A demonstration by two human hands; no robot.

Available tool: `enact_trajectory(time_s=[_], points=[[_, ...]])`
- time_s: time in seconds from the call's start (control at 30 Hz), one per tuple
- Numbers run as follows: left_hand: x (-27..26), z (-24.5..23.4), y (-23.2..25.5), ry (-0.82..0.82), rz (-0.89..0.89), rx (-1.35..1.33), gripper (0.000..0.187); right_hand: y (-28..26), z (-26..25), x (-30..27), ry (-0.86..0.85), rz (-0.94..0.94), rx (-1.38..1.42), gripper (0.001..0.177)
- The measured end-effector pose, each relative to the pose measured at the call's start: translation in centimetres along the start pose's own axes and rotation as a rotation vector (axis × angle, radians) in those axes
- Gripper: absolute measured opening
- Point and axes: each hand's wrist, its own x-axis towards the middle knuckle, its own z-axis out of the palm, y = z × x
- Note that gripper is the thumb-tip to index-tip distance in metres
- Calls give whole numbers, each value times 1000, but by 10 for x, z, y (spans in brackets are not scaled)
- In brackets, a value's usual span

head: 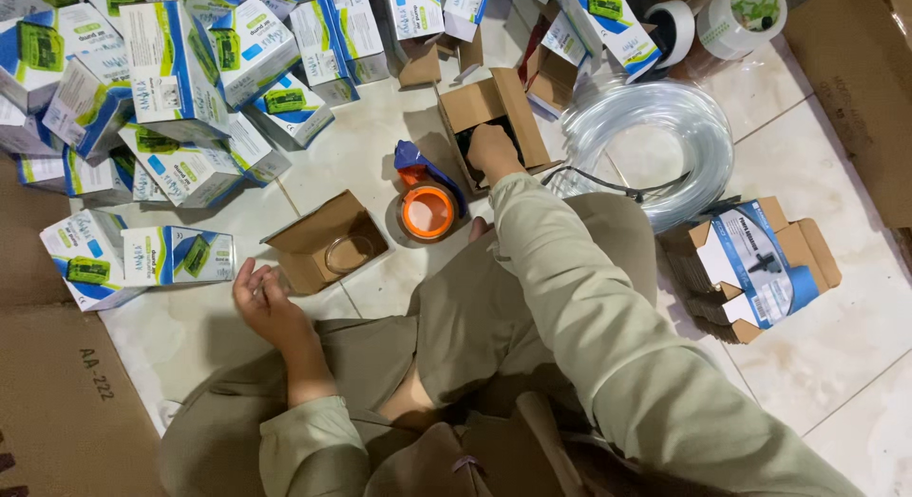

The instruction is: The person sits on the floor and packs small green devices into small product boxes. They use a tape dispenser to seal the boxes and place them into a larger cardboard box. The person also handles a roll of clear tubing and places it into a box.

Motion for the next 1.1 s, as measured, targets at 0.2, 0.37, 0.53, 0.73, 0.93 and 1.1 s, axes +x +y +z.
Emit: enact_trajectory(time_s=[0.2, 0.37, 0.53, 0.73, 0.93, 1.1], points=[[-2, -5, 14, -36, -27, -55, 33, -5, -8, -3, 26, 93, -11, 13], [15, -13, 47, 92, -11, -79, 30, -66, -81, -38, 122, -93, -265, 15], [41, -43, 37, 158, 168, -53, 30, -120, -88, -103, -200, -491, 203, 11], [65, -59, 30, 333, 267, -1, 28, -172, -73, -155, -713, -435, 621, 13], [83, -50, -9, 315, -33, 360, 99, -162, -72, -157, -657, -441, 627, 35], [92, -35, -36, 410, -86, 315, 84, -151, -86, -175, -523, -459, 521, 36]])
